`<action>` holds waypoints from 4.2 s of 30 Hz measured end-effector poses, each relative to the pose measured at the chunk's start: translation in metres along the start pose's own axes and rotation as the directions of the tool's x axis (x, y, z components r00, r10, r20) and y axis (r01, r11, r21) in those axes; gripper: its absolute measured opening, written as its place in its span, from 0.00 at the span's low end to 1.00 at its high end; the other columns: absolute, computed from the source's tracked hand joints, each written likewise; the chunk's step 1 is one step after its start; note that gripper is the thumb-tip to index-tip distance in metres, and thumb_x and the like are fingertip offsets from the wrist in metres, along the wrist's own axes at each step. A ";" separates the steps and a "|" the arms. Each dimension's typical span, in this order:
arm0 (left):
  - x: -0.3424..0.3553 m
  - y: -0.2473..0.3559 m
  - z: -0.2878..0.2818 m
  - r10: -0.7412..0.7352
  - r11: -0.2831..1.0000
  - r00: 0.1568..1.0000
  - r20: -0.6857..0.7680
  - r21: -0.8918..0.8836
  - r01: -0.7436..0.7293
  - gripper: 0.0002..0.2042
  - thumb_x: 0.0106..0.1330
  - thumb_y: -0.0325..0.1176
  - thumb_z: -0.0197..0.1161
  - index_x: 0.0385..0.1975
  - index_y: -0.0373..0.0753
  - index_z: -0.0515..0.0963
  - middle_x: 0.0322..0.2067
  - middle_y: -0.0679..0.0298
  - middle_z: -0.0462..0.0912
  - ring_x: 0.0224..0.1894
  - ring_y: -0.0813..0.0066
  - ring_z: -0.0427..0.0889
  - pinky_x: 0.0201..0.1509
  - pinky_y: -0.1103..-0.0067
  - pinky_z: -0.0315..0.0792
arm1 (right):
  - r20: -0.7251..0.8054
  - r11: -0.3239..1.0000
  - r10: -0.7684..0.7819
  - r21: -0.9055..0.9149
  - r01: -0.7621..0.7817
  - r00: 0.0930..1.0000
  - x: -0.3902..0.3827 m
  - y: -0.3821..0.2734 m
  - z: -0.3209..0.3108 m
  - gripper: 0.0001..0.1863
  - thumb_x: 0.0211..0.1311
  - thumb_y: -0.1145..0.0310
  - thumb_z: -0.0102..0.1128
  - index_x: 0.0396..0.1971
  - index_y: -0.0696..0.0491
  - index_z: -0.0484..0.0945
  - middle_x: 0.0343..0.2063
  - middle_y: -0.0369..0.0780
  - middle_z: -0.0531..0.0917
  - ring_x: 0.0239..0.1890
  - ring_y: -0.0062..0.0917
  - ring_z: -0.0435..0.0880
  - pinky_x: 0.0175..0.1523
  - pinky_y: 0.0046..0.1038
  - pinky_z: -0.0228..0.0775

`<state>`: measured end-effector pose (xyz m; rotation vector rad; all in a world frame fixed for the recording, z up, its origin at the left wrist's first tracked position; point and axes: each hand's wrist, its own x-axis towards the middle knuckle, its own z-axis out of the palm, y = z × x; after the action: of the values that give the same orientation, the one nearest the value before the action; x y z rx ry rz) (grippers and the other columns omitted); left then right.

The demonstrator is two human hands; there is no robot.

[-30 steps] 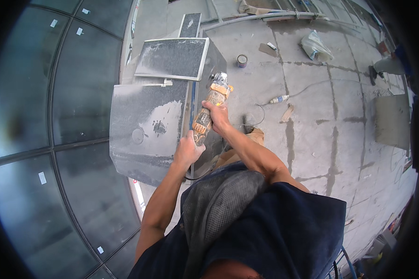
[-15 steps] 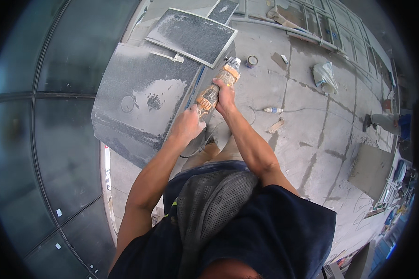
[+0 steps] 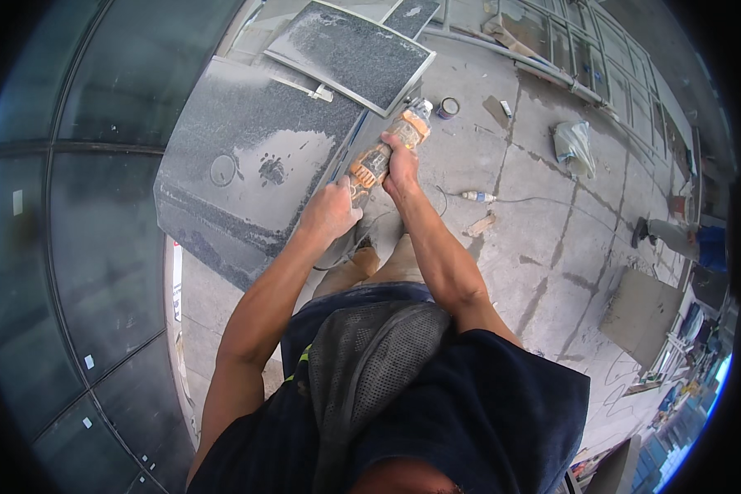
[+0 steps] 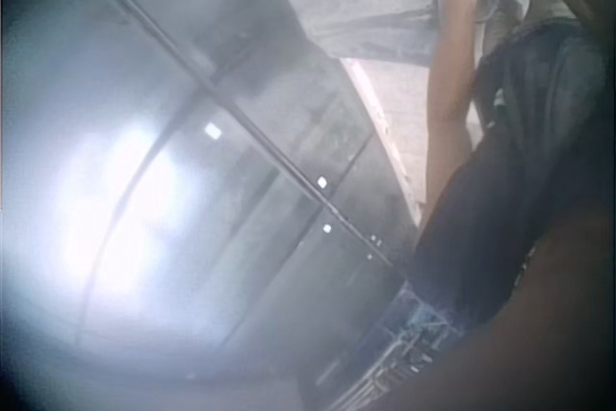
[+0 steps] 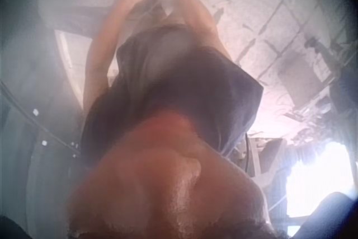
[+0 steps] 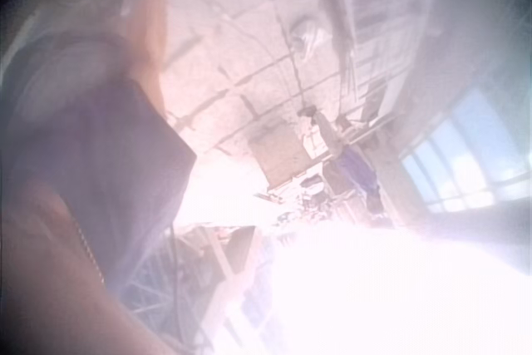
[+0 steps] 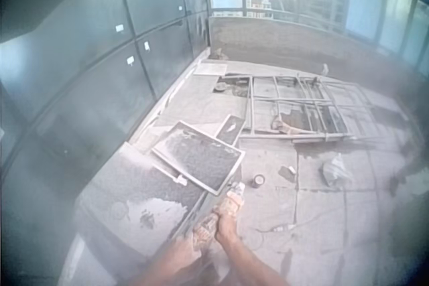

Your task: The person uses an angle grinder to cut a rectangular tile on a rooftop construction site. They reposition the tile and continue cutting along marked lines, then hand the cut tile to a coworker and resume cutting another tile.

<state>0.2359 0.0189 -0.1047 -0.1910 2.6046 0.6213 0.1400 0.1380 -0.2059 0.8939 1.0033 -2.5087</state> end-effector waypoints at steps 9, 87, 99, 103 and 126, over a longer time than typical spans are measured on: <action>-0.002 -0.013 0.003 0.000 0.998 0.999 0.036 -0.060 0.002 0.28 0.53 0.34 0.68 0.52 0.25 0.70 0.38 0.37 0.82 0.44 0.40 0.82 0.48 0.58 0.77 | -0.040 0.999 -0.040 -0.023 0.039 0.998 -0.002 0.009 -0.001 0.14 0.55 0.77 0.64 0.42 0.61 0.74 0.32 0.43 0.79 0.29 0.32 0.82 0.35 0.38 0.81; 0.000 -0.023 0.000 -0.003 0.994 0.997 0.071 -0.108 0.011 0.31 0.54 0.38 0.68 0.56 0.26 0.69 0.36 0.38 0.82 0.42 0.39 0.82 0.48 0.58 0.77 | -0.090 0.990 -0.091 -0.118 0.080 0.992 -0.009 0.009 0.012 0.14 0.54 0.76 0.65 0.39 0.65 0.74 0.31 0.44 0.80 0.28 0.32 0.83 0.34 0.36 0.80; 0.005 -0.004 0.019 0.079 0.988 0.995 0.064 -0.139 -0.070 0.32 0.54 0.38 0.68 0.56 0.26 0.69 0.39 0.38 0.82 0.44 0.42 0.82 0.49 0.59 0.77 | -0.066 0.977 -0.196 -0.095 0.189 0.978 -0.016 -0.020 -0.013 0.15 0.52 0.77 0.65 0.39 0.65 0.74 0.31 0.44 0.80 0.29 0.32 0.83 0.34 0.35 0.80; 0.004 0.009 0.039 0.123 0.956 0.992 0.031 -0.271 -0.110 0.30 0.54 0.38 0.68 0.55 0.28 0.68 0.39 0.39 0.82 0.43 0.41 0.83 0.48 0.58 0.77 | -0.043 0.907 -0.327 -0.295 0.301 0.944 -0.022 -0.044 -0.024 0.25 0.53 0.77 0.66 0.50 0.65 0.66 0.37 0.46 0.79 0.35 0.32 0.83 0.39 0.35 0.80; 0.039 0.191 0.223 0.255 -0.697 0.959 0.126 -0.663 0.273 0.14 0.63 0.31 0.64 0.47 0.39 0.75 0.43 0.66 0.79 0.48 0.76 0.76 0.51 0.70 0.69 | 0.634 -0.670 -0.093 -0.610 0.423 0.768 -0.067 -0.097 -0.038 0.36 0.45 0.65 0.69 0.53 0.60 0.61 0.40 0.55 0.79 0.41 0.51 0.82 0.45 0.48 0.75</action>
<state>0.2456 0.2897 -0.2246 -0.6090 0.2888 2.7463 0.1613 0.2364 -0.1340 -0.6052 2.9115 -0.3736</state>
